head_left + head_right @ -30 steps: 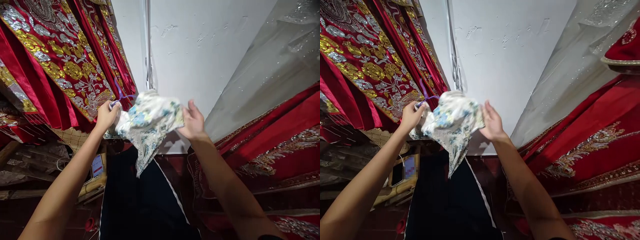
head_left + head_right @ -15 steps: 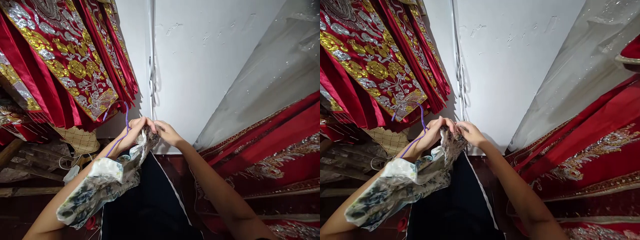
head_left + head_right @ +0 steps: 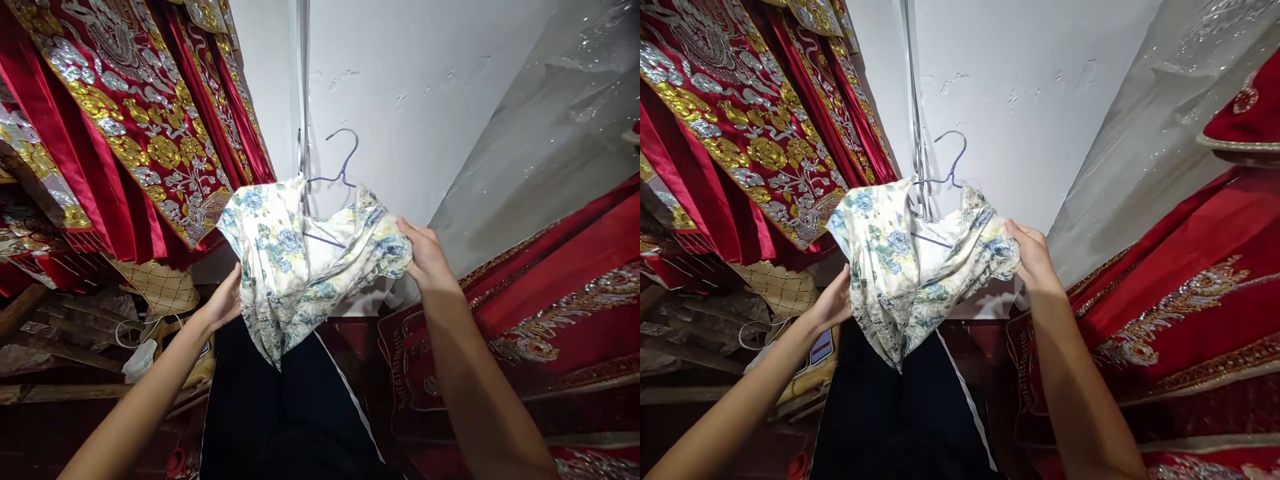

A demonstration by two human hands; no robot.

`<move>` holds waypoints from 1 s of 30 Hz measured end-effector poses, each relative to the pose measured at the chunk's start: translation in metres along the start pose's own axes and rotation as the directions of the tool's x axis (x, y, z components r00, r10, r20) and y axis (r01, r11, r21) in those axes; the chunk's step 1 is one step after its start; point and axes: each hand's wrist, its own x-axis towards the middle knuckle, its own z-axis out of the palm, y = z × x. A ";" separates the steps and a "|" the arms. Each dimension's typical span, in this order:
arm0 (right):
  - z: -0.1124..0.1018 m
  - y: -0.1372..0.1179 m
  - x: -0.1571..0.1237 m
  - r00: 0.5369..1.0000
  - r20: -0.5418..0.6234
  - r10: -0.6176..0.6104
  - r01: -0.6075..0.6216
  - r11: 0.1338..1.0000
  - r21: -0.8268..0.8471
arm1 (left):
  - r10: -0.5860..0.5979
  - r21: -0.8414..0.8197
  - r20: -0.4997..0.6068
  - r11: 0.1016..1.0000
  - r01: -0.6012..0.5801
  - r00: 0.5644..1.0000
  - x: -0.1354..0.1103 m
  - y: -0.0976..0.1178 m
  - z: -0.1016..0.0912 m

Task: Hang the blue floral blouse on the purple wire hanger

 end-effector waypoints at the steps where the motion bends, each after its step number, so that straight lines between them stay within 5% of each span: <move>1: 0.005 0.001 0.006 1.000 0.004 0.030 -0.030 1.000 0.002 | -0.027 -0.051 -0.003 0.998 0.027 1.000 0.001 -0.007 0.001; 8: 0.059 0.011 0.009 0.986 0.138 0.094 -0.105 0.991 0.078 | 0.132 -0.020 -0.189 0.990 -0.139 0.973 -0.001 -0.045 0.013; 15: 0.045 0.033 -0.010 0.985 0.088 0.150 -0.155 0.987 0.047 | 0.009 -0.188 -0.393 0.978 -0.090 0.919 -0.012 -0.090 0.003; 18: 0.037 0.056 -0.033 0.982 -0.187 0.016 -0.006 0.999 0.054 | -0.006 -0.261 -0.376 0.960 -0.100 0.927 -0.015 -0.104 0.012; 20: 0.036 0.079 -0.061 0.862 -0.496 -0.110 0.112 0.993 -0.027 | -0.003 -0.315 -0.339 0.943 -0.110 0.941 -0.017 -0.110 0.024; 22: 0.043 0.103 -0.096 0.724 -0.679 -0.123 0.054 0.991 -0.121 | -0.016 -0.363 -0.307 0.926 -0.102 0.951 -0.019 -0.114 0.038; 23: 0.048 0.113 -0.113 0.731 -0.676 -0.093 0.011 0.992 -0.126 | -0.023 -0.380 -0.294 0.920 -0.095 0.956 -0.020 -0.116 0.044; 24: 0.056 0.121 -0.128 0.791 -0.611 -0.041 -0.033 0.993 -0.110 | -0.029 -0.391 -0.281 0.916 -0.087 0.959 -0.020 -0.117 0.050; 26: 0.076 0.128 -0.150 0.953 -0.256 0.162 -0.176 0.984 -0.031 | -0.030 -0.394 -0.264 0.916 -0.079 0.964 -0.021 -0.117 0.059; 27: 0.088 0.128 -0.157 0.969 -0.038 0.243 -0.244 0.969 -0.020 | -0.028 -0.390 -0.257 0.918 -0.077 0.966 -0.022 -0.117 0.062; 30: 0.117 0.116 -0.163 0.861 0.399 0.317 -0.315 0.946 -0.072 | -0.056 -0.373 -0.201 0.928 -0.024 0.978 -0.025 -0.113 0.066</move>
